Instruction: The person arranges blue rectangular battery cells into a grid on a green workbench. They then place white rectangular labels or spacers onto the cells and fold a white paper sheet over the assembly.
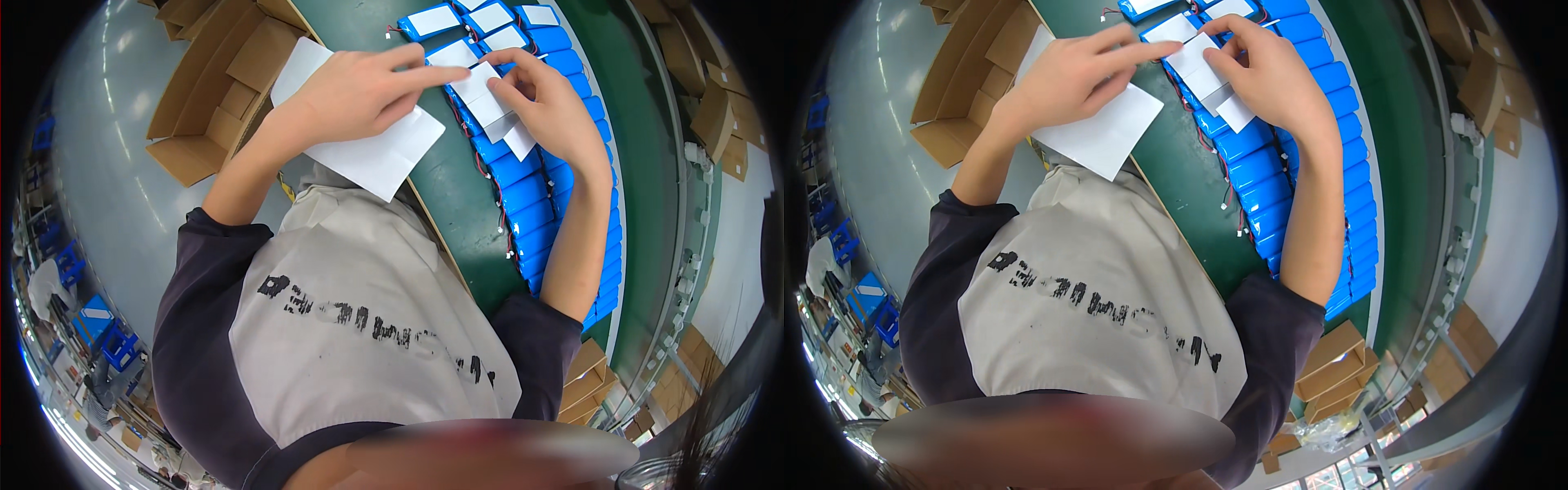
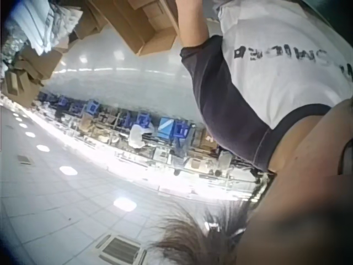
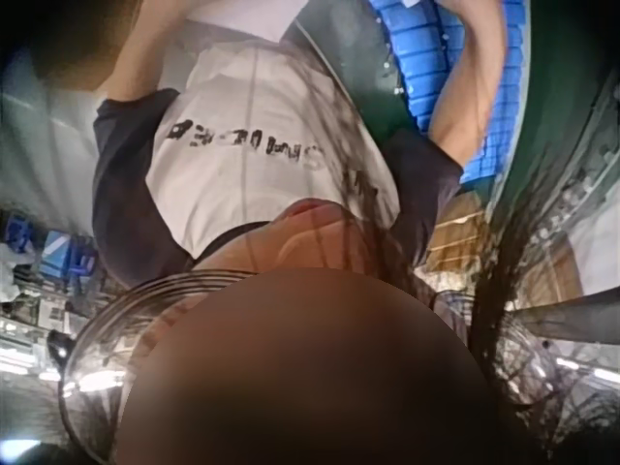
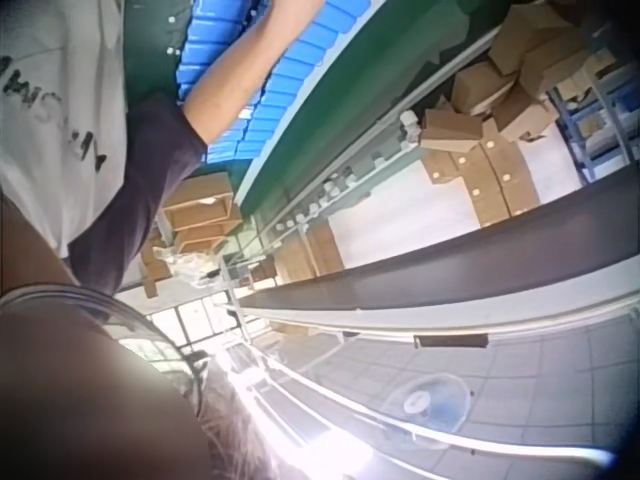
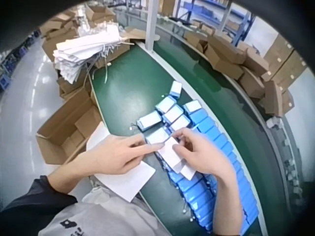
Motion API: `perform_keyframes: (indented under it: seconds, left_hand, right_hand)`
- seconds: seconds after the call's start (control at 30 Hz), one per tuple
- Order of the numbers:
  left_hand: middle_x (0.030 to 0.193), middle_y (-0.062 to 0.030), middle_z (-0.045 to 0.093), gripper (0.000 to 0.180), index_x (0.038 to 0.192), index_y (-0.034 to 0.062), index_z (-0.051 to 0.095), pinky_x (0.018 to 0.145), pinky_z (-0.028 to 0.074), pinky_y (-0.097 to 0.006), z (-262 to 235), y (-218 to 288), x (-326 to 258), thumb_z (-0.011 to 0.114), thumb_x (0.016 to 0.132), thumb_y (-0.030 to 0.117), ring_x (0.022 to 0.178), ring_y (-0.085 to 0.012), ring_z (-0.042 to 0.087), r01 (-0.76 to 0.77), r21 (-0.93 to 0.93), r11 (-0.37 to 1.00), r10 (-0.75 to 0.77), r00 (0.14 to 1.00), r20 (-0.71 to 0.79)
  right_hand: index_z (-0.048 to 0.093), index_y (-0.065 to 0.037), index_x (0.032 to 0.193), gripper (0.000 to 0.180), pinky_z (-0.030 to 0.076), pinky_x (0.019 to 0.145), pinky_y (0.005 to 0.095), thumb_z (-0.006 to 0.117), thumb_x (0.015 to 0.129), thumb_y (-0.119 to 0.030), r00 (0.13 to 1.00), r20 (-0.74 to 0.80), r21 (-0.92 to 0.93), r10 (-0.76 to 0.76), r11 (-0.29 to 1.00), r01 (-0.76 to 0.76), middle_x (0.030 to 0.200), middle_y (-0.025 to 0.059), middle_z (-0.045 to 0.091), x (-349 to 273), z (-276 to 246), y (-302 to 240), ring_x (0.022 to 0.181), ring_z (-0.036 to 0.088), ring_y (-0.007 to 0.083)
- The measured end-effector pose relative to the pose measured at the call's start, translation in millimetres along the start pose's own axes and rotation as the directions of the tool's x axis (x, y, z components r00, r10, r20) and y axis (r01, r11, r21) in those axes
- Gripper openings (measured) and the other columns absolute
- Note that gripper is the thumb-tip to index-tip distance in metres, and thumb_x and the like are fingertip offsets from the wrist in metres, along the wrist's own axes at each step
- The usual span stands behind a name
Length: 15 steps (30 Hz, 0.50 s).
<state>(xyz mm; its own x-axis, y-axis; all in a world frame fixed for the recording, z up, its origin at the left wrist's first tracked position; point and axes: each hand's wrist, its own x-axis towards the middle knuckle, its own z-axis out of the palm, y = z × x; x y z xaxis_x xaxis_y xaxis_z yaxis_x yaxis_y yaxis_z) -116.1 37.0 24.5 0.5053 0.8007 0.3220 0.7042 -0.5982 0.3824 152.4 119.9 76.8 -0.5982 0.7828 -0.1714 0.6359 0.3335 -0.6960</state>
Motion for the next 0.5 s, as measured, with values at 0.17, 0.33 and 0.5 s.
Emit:
perform_keyframes:
  seconds: [0.17,0.33,0.5]
  left_hand:
    - [0.111,-0.0017,0.062,0.068,0.152,0.0331,0.059,0.063,0.056,-0.034,7,12,3,0.067,0.091,0.004,0.077,-0.0213,0.068,0.013,0.133,0.991,-0.029,0.993,0.118]
    - [0.126,0.0019,0.065,0.052,0.141,0.0201,0.062,0.064,0.057,-0.033,13,17,14,0.067,0.091,0.006,0.086,-0.0209,0.072,-0.095,0.152,0.984,0.101,0.994,-0.032]
    - [0.129,0.0029,0.065,0.044,0.135,0.0158,0.063,0.063,0.057,-0.033,21,16,20,0.067,0.092,0.005,0.081,-0.0214,0.071,-0.105,0.104,0.989,0.109,0.993,-0.035]
  right_hand:
    - [0.067,-0.011,0.136,0.038,0.057,0.071,0.0370,0.072,0.099,-0.020,0.995,-0.097,-0.174,0.009,0.984,-0.026,0.086,0.0093,0.072,-5,7,-4,0.078,0.071,0.0214]
    - [0.061,-0.016,0.148,0.047,0.057,0.077,0.0332,0.069,0.101,-0.016,0.956,-0.294,-0.199,-0.011,0.979,-0.050,0.098,0.0065,0.071,-19,-42,-20,0.088,0.071,0.0181]
    - [0.061,-0.017,0.146,0.048,0.057,0.080,0.0340,0.069,0.099,-0.008,0.996,0.010,-0.086,-0.086,0.992,0.087,0.100,0.0074,0.068,-21,-32,-18,0.089,0.069,0.0172]
